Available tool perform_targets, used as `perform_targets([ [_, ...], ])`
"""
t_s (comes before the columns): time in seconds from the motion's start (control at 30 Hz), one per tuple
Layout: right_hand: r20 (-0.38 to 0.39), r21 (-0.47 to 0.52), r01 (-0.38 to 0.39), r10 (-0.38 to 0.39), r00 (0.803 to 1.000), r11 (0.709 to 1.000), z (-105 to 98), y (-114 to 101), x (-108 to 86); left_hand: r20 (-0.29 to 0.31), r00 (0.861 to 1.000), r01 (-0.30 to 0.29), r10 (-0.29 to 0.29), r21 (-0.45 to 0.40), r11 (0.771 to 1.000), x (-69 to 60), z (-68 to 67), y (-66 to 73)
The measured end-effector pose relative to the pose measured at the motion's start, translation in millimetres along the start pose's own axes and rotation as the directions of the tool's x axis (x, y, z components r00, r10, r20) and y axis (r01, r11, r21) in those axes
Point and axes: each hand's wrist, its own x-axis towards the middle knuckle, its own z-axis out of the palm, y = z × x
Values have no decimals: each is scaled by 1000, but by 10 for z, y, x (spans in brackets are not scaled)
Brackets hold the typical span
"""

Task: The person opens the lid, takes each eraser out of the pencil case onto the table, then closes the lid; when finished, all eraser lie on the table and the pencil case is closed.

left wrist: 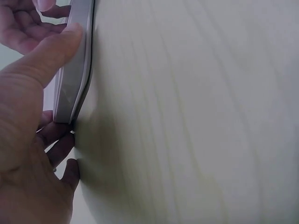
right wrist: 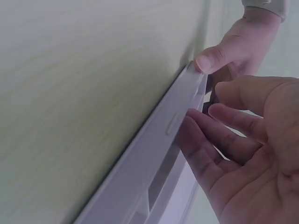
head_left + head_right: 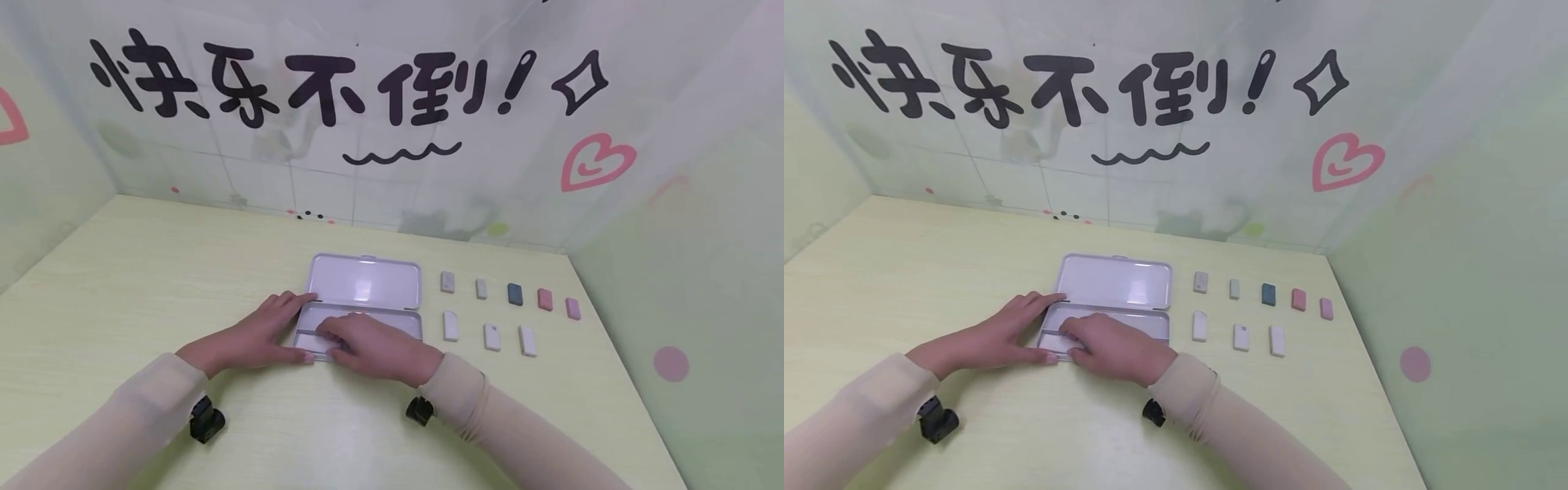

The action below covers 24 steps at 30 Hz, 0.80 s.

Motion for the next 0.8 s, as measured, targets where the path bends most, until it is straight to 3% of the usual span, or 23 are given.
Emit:
perform_targets([
  [0.3,-32,-53,-39,37,999,998,46,-55,56,23,1000,13,-13,-16,1000,3,-11,4],
  [0.57,-21,-180,-22,19,1000,983,50,-99,86,10,1000,1,-1,-13,1000,-15,-27,14],
  [0.8,8,-128,-8,9,1000,992,31,-109,91,-9,1000,-23,23,-16,1000,-17,-12,-4],
])
